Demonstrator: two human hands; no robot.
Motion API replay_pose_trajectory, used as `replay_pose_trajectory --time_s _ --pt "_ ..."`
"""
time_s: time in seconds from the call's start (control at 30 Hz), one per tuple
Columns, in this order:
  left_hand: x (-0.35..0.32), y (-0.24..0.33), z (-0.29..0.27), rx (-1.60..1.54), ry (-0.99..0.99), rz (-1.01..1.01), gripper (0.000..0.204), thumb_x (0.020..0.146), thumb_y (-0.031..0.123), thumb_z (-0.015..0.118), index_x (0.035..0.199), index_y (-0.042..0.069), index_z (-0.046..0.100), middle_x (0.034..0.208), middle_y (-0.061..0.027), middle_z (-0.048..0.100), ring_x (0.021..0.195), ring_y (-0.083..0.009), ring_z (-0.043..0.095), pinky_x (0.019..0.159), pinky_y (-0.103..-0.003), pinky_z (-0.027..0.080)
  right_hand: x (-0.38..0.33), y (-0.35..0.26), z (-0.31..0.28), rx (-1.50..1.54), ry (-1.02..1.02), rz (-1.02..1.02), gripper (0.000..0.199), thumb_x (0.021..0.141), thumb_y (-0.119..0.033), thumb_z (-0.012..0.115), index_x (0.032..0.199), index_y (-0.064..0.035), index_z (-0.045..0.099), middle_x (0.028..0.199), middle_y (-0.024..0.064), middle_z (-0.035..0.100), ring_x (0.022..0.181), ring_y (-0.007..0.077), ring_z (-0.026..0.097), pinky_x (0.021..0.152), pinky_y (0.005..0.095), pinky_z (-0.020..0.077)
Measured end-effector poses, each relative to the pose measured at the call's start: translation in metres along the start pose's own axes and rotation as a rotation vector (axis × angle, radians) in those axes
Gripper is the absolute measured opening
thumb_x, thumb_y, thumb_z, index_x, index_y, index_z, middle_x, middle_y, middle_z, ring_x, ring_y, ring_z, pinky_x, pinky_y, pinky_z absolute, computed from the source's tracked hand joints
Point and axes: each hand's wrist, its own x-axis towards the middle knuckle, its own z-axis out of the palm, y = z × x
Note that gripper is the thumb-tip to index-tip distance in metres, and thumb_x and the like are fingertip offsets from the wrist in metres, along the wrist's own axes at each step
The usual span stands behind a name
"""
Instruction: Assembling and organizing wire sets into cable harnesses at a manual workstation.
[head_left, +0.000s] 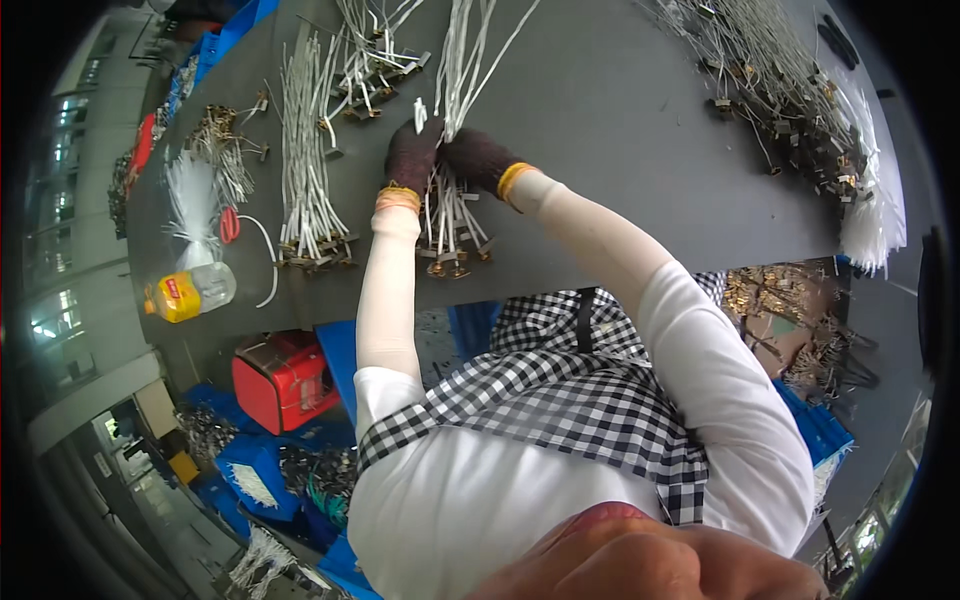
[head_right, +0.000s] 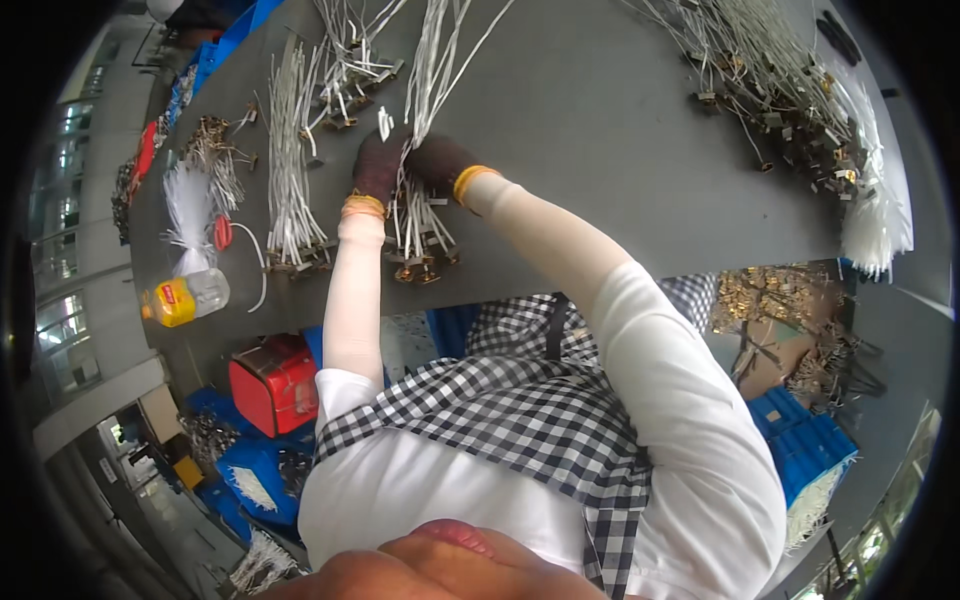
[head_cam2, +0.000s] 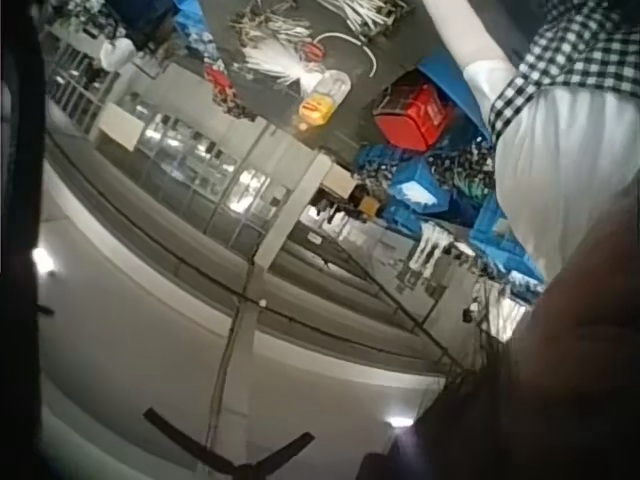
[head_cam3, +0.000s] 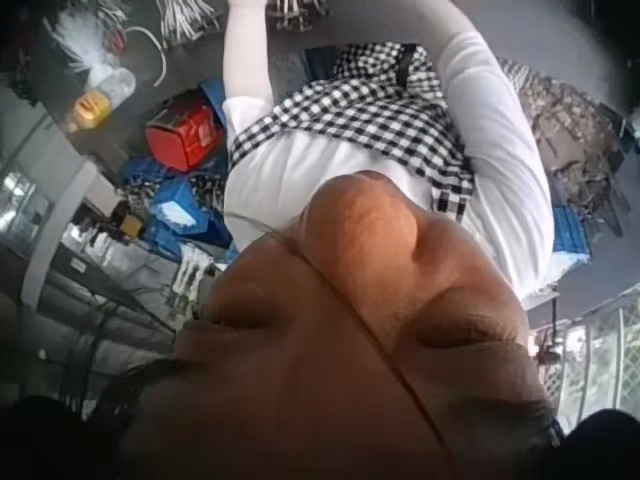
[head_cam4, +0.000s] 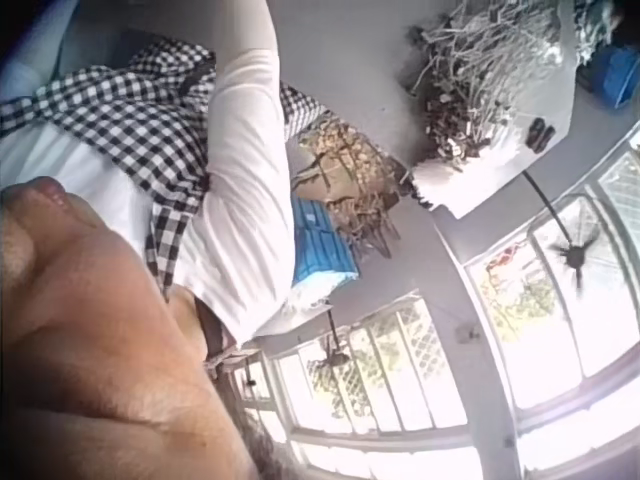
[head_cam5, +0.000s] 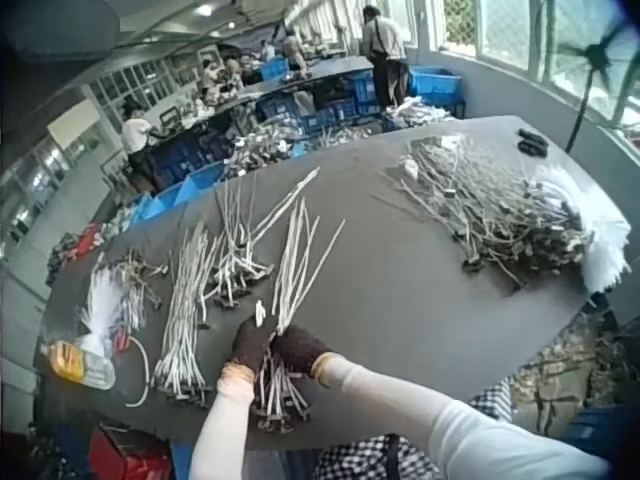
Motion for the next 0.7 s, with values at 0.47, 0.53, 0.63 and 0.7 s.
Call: replay_pose_trajectory --time_s 0.47,0.53,0.63,0.7 --pt "0.012 0.03 -0.096 0.569 0.049 0.303 0.036 0.095 0.037 0.063 0.105 0.002 0.068 0.083 -0.0093 0.069 0.069 -0.0176 0.064 0.056 -0.034 0.048 -0.08 0.055 -0.107 0.511 0.026 0.514 0.039 0.096 -0.026 0.061 0.131 -0.0092 0.06 0.11 0.0065 0.068 0.091 0.0117 0.064 0.084 0.0278 0.0536" --pt "-0.011 0.045 -0.106 -0.342 0.177 0.059 0.037 0.098 0.036 0.06 0.108 0.002 0.068 0.086 -0.0052 0.07 0.068 -0.0121 0.063 0.054 -0.029 0.048 -0.126 0.088 -0.122 0.688 0.091 0.517 0.038 0.096 -0.019 0.059 0.131 -0.0061 0.059 0.104 0.0049 0.066 0.082 0.0119 0.062 0.077 0.0266 0.0533" --pt "-0.038 0.073 -0.089 -0.58 0.161 0.082 0.037 0.099 0.037 0.059 0.11 0.003 0.068 0.084 -0.0046 0.071 0.065 -0.011 0.063 0.054 -0.027 0.048 -0.21 0.111 -0.139 0.738 0.304 0.646 0.036 0.097 -0.015 0.057 0.13 -0.0039 0.059 0.104 0.0048 0.067 0.082 0.0116 0.062 0.073 0.026 0.0524" --pt "-0.063 0.083 -0.083 -0.677 0.078 0.081 0.042 0.099 0.04 0.058 0.113 0.002 0.066 0.081 -0.0052 0.07 0.065 -0.0102 0.062 0.053 -0.024 0.046 -0.252 0.14 -0.144 0.592 0.553 0.662 0.036 0.096 -0.014 0.057 0.13 -0.0036 0.06 0.107 0.0059 0.068 0.083 0.0133 0.064 0.074 0.0267 0.0525"
